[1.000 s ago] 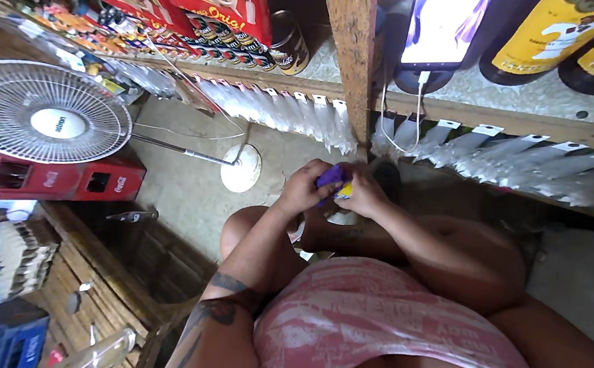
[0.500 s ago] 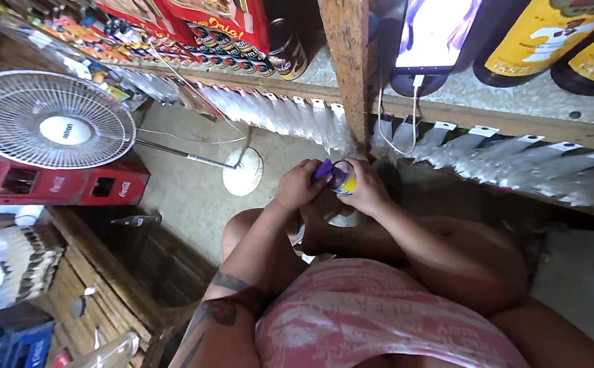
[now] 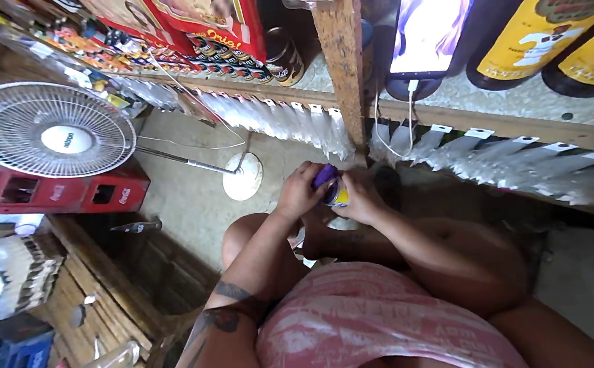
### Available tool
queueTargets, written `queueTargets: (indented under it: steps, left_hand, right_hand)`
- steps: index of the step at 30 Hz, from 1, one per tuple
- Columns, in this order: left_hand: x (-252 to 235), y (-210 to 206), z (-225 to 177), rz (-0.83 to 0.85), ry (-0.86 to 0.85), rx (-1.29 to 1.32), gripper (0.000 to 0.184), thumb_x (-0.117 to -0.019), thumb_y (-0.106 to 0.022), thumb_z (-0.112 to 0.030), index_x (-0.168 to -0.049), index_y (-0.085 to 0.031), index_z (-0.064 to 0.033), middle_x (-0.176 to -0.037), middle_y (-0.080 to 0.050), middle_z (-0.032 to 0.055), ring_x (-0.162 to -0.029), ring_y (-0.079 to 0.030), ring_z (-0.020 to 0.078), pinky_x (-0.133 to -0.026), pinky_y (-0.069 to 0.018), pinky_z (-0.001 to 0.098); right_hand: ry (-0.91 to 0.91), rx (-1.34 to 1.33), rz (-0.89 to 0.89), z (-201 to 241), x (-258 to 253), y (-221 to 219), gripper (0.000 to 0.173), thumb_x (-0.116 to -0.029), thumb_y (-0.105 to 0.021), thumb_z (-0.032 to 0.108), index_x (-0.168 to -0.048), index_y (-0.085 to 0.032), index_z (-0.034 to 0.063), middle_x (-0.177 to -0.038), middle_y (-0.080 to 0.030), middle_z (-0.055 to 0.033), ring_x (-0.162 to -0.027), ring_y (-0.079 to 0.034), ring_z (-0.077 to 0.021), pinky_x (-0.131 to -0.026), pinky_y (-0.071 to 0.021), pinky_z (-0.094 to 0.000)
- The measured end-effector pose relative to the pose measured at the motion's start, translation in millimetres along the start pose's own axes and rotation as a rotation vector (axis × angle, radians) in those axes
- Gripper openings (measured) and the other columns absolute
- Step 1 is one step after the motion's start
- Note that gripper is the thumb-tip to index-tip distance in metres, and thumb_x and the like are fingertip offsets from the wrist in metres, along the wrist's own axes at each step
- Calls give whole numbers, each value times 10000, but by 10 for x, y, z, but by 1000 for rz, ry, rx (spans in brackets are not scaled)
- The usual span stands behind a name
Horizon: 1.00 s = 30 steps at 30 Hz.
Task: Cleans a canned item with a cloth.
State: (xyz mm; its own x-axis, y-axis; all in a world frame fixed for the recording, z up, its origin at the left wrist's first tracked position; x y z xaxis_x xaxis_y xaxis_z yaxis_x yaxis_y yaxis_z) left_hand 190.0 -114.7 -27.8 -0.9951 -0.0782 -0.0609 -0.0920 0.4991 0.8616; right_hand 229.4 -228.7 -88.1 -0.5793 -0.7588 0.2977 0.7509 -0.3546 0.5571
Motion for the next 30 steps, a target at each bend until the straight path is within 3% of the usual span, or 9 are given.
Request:
queueTargets:
  steps: [6,9,14,19,24,28,30]
  left_hand:
    - [-41,7,156,82,131,-108,371,-960,-687,-277,-1253,-673,-49,-1165,-688,183,-995,-699,361,-842,-559,586]
    - [-17,-37,132,162,119,-28,395,-979,-658,-347,-1230,-681,-44,-1161,-700,162,-1006,-704,317,-876,-562,562]
    - [40,-65,-48,197,10,154,392,-962,-665,-383,-1129,-718,-32,-1082,-722,122,-976,-705,226,-892,-573,479]
    - [67,72,-89,10,-117,241,365,-951,-684,-324,-1066,-715,21,-1023,-723,141,-961,-702,199,-898,-580,407]
    - [-2,215,-31,-88,25,-32,365,-947,-680,-309,-1137,-719,1,-1084,-719,166,-974,-717,276,-869,-591,479]
    - [-53,215,64,46,207,-118,434,-972,-652,-350,-1234,-688,-5,-1173,-701,184,-1045,-701,312,-924,-558,514]
    - [-48,181,73,89,201,-79,437,-972,-651,-350,-1239,-679,-6,-1186,-697,180,-1042,-701,304,-925,-557,516]
  right_hand:
    - [26,-105,-207,-62,20,207,815,-779,-850,200,-1479,-466,34,-1418,-530,-227,-1345,-486,-369,-1124,-394,-503]
    - [13,-119,-270,-112,19,285,831,-765,-861,184,-1478,-467,21,-1416,-528,-241,-1345,-482,-384,-1126,-389,-512]
    - [-52,-61,-129,-148,-11,218,862,-782,-841,211,-1519,-418,63,-1441,-503,-221,-1355,-472,-372,-1129,-383,-508]
    - [39,-74,9,32,33,70,840,-817,-813,250,-1516,-406,28,-1464,-484,-240,-1380,-444,-394,-1143,-359,-533]
    - [150,-92,2,184,88,77,850,-786,-821,188,-1500,-400,-5,-1457,-470,-262,-1382,-430,-414,-1137,-360,-529]
    - [164,-152,-136,116,95,184,840,-765,-829,144,-1500,-436,40,-1436,-503,-253,-1363,-456,-413,-1140,-363,-528]
    - [144,-160,-209,53,92,257,822,-768,-835,171,-1488,-459,44,-1425,-517,-246,-1353,-470,-402,-1134,-375,-521]
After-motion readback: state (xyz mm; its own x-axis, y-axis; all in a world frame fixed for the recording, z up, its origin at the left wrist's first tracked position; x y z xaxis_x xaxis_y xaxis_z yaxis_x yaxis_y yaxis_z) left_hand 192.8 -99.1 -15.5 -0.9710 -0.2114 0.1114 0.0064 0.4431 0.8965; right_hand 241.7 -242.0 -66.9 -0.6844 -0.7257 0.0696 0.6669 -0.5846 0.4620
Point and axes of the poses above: each hand's wrist, its own x-axis away from the middle knuckle, its own y-axis out of the back of the hand, z = x × y, the point moved 9 cm from there along -x, towards the middle knuckle
